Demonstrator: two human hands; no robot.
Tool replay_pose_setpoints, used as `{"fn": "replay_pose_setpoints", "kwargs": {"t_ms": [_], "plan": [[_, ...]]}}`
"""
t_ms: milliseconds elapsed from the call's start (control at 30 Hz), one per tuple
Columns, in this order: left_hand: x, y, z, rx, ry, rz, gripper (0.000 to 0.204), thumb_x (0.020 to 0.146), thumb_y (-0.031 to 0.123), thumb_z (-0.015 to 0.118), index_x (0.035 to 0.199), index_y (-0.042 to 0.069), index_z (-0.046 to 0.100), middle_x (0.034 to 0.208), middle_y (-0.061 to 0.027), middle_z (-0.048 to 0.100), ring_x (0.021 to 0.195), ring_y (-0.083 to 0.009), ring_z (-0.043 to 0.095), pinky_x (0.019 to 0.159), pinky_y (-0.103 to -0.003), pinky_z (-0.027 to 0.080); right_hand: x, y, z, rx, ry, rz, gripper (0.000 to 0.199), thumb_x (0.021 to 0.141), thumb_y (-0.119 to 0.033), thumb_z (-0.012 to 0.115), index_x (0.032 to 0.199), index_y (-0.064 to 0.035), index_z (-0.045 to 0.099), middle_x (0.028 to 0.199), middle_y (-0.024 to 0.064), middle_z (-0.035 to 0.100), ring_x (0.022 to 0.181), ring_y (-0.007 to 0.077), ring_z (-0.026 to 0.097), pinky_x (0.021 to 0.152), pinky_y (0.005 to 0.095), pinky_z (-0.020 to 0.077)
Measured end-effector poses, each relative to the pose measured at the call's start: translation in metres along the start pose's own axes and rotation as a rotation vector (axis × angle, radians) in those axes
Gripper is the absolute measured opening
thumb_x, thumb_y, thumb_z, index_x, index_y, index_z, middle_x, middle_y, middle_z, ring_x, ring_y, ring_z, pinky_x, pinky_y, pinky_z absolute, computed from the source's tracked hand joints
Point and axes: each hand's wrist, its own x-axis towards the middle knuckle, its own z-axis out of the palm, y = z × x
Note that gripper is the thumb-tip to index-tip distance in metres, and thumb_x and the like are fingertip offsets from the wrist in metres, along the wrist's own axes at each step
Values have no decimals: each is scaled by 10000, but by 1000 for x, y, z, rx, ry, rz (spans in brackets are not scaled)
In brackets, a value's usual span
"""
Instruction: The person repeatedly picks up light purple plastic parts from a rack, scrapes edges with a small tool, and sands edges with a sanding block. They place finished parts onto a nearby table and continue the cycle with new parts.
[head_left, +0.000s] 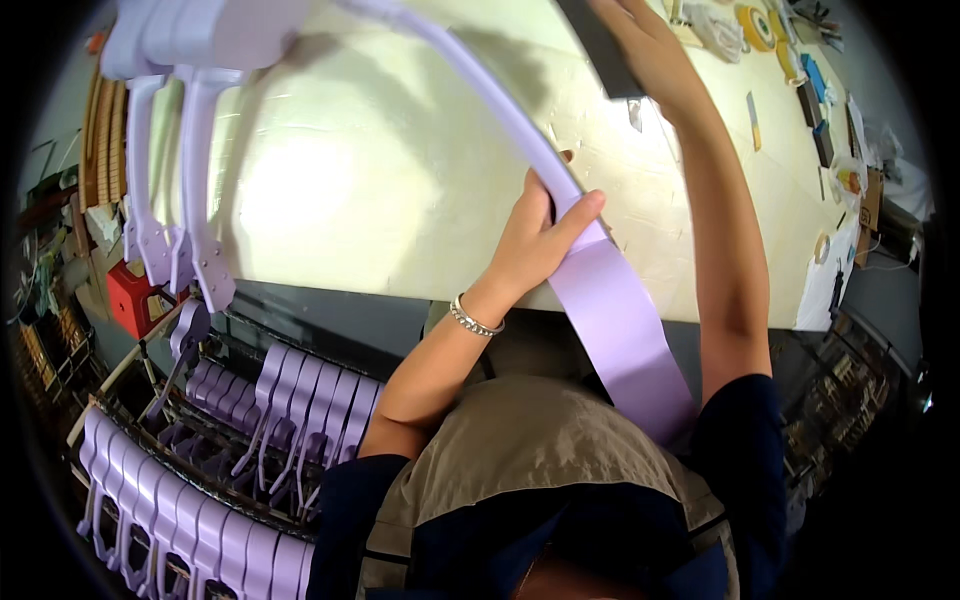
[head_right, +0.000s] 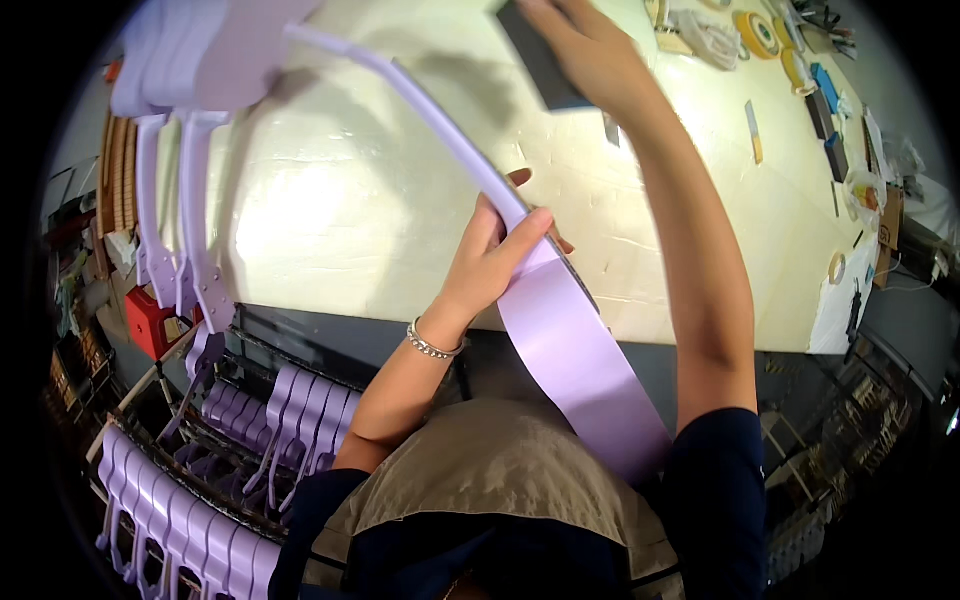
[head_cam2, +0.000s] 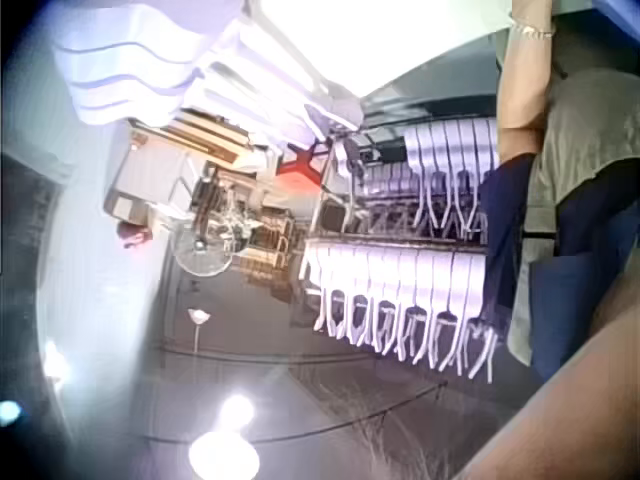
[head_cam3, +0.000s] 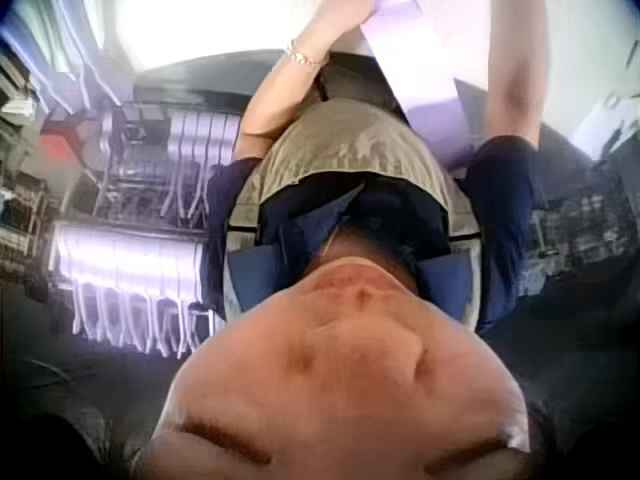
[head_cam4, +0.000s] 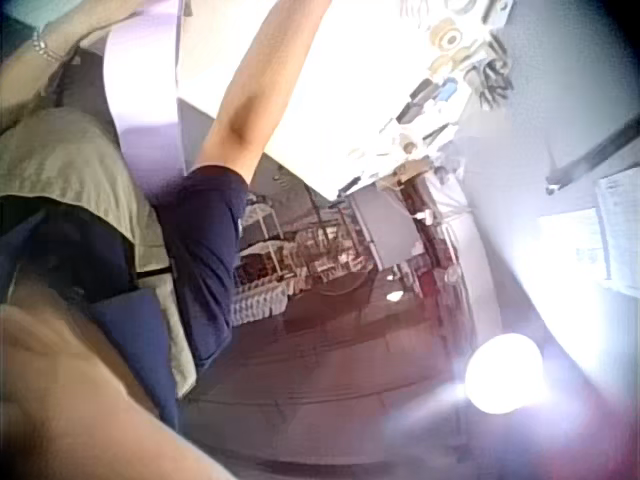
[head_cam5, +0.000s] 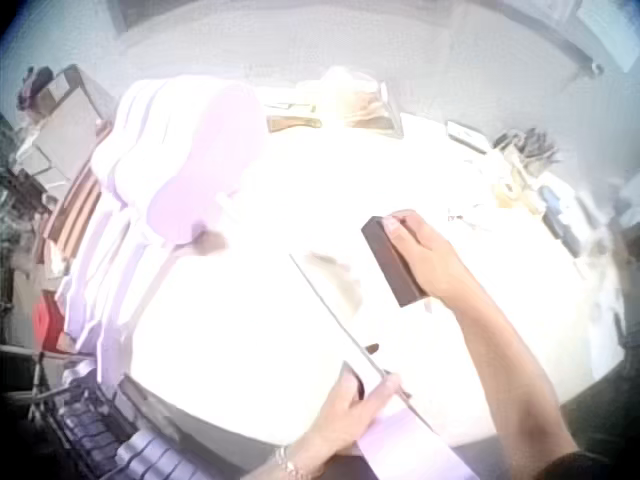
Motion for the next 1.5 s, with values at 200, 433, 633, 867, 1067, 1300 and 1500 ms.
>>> {"fn": "replay_pose_setpoints", "kwargs": {"t_ms": [200, 433, 633, 867, 1067, 1300, 1500], "plan": [[51, 188, 54, 799, -196, 602, 732, 810, 528, 585, 1122, -113, 424, 787, -211, 605, 710, -282, 617, 664, -350, 480, -82, 48, -163, 96, 415, -12, 500, 927, -428, 467, 1281, -76, 472, 1109, 64, 583, 907, 118, 572, 748, 230, 454], [80, 171, 96, 1185, -238, 1318, 343, 689, 67, 677, 949, 30, 458, 895, -116, 565, 881, -309, 555, 760, -399, 442, -165, 103, -214, 172, 560, -40, 428, 928, -428, 460, 1209, -108, 508, 948, 37, 606, 660, 67, 531, 556, 193, 432], [88, 54, 43, 1656, -420, 1329, 130, 729, 85, 564, 828, 117, 486, 803, -15, 487, 812, -185, 512, 842, -323, 417, -216, 90, -134, 152, 274, 117, 336, 982, -304, 379, 1173, -80, 540, 1052, 63, 548, 953, 139, 479, 877, 258, 367], [81, 28, 29, 1856, -446, 1217, 222, 732, 106, 581, 952, 124, 550, 882, -10, 530, 955, -181, 531, 947, -365, 381, -247, 130, -83, -39, 192, 76, 309, 877, -248, 536, 1157, -117, 546, 1063, 110, 560, 941, 245, 557, 839, 312, 430], [75, 129, 25, 1661, -262, 1084, 337, 861, 260, 560, 1165, 117, 570, 1112, -59, 605, 1098, -219, 533, 1064, -483, 216, -260, 143, -70, -162, 164, 75, 353, 840, -353, 574, 1135, -160, 568, 1049, 123, 556, 888, 306, 582, 756, 359, 477], [144, 139, 14, 1575, -400, 858, 324, 956, 269, 397, 1137, 81, 588, 1014, -69, 653, 967, -218, 593, 1109, -438, 136, -257, 148, -69, -188, 185, 31, 326, 826, -338, 593, 1109, -176, 590, 1017, 115, 562, 849, 289, 588, 717, 347, 483], [144, 137, 14, 1529, -419, 833, 357, 962, 288, 365, 1147, 82, 590, 961, -57, 660, 886, -173, 602, 1115, -440, 106, -258, 149, -65, -221, 169, 4, 317, 815, -367, 621, 1077, -188, 612, 1011, 119, 573, 803, 271, 595, 676, 333, 494]]}}
